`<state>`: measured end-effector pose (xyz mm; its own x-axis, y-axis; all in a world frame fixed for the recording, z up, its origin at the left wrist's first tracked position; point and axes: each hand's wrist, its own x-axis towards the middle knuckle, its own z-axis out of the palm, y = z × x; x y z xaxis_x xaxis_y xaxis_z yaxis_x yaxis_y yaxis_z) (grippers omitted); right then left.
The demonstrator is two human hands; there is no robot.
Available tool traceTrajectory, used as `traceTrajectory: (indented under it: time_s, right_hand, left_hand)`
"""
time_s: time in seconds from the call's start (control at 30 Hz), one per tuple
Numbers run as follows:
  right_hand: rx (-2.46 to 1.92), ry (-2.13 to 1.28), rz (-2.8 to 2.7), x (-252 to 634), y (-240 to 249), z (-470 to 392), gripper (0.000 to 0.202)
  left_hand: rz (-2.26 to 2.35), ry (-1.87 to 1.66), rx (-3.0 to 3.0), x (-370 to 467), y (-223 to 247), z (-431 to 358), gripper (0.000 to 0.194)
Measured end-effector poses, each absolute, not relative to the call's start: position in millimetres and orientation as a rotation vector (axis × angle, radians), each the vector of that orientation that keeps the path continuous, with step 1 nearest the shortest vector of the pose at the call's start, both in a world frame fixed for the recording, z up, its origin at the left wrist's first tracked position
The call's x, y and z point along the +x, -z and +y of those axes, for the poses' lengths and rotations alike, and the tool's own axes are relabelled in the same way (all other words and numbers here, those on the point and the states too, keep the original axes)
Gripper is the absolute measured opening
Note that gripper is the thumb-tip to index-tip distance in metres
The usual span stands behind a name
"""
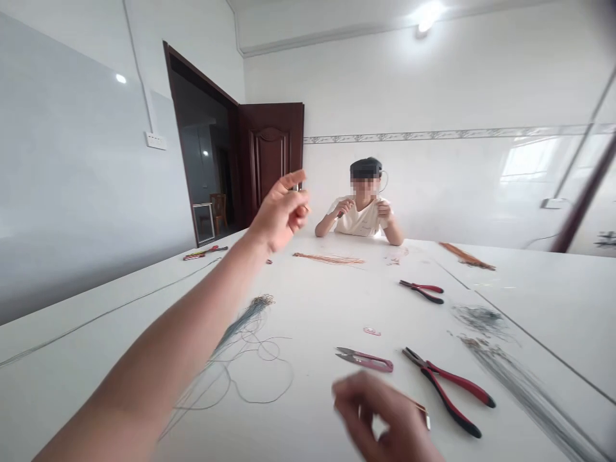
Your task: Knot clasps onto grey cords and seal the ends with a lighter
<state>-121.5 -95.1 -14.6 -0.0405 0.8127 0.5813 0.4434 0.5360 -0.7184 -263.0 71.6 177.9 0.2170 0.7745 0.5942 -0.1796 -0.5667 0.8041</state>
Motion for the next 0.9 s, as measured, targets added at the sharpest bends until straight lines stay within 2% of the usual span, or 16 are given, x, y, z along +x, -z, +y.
traceTrajectory:
  time_s: [0.07,0.17,0.23,0.5,0.7,0.8,0.9]
  right_hand:
    - [-1.011,-0.245,-1.459,-105,-33,-98,0.005]
    - [-0.853,-0.048,-1.235,-88,-89,-106,0.02]
    - [-0.779,0.035,-1.228,-86,-104,-112,0.027]
    - [-0.838,0.301,-1.467,-96,-75,-108,0.041]
    - [-0.96,0.551,-1.489,-95,-77,-104,0.029]
    - [-1.044,0.446,-1.45,-90,-79,-106,0.021]
    - [-0.989,0.222,-1.407,-84,-83,-107,0.023]
  left_hand:
    - [0.327,-1.292,1.607,-237,-165,29,0.042]
    - [0.178,-1.122,1.394,-209,-142,-24,0.04]
    - [0.191,-1.065,1.287,-200,-130,-45,0.036]
    - [0.312,-1.023,1.131,-201,-109,-55,0.037]
    - [0.363,-1.038,1.086,-198,-104,-51,0.031]
    - [0.371,-1.042,1.099,-196,-103,-50,0.028]
    - [0.33,-1.052,1.197,-195,-102,-48,0.027]
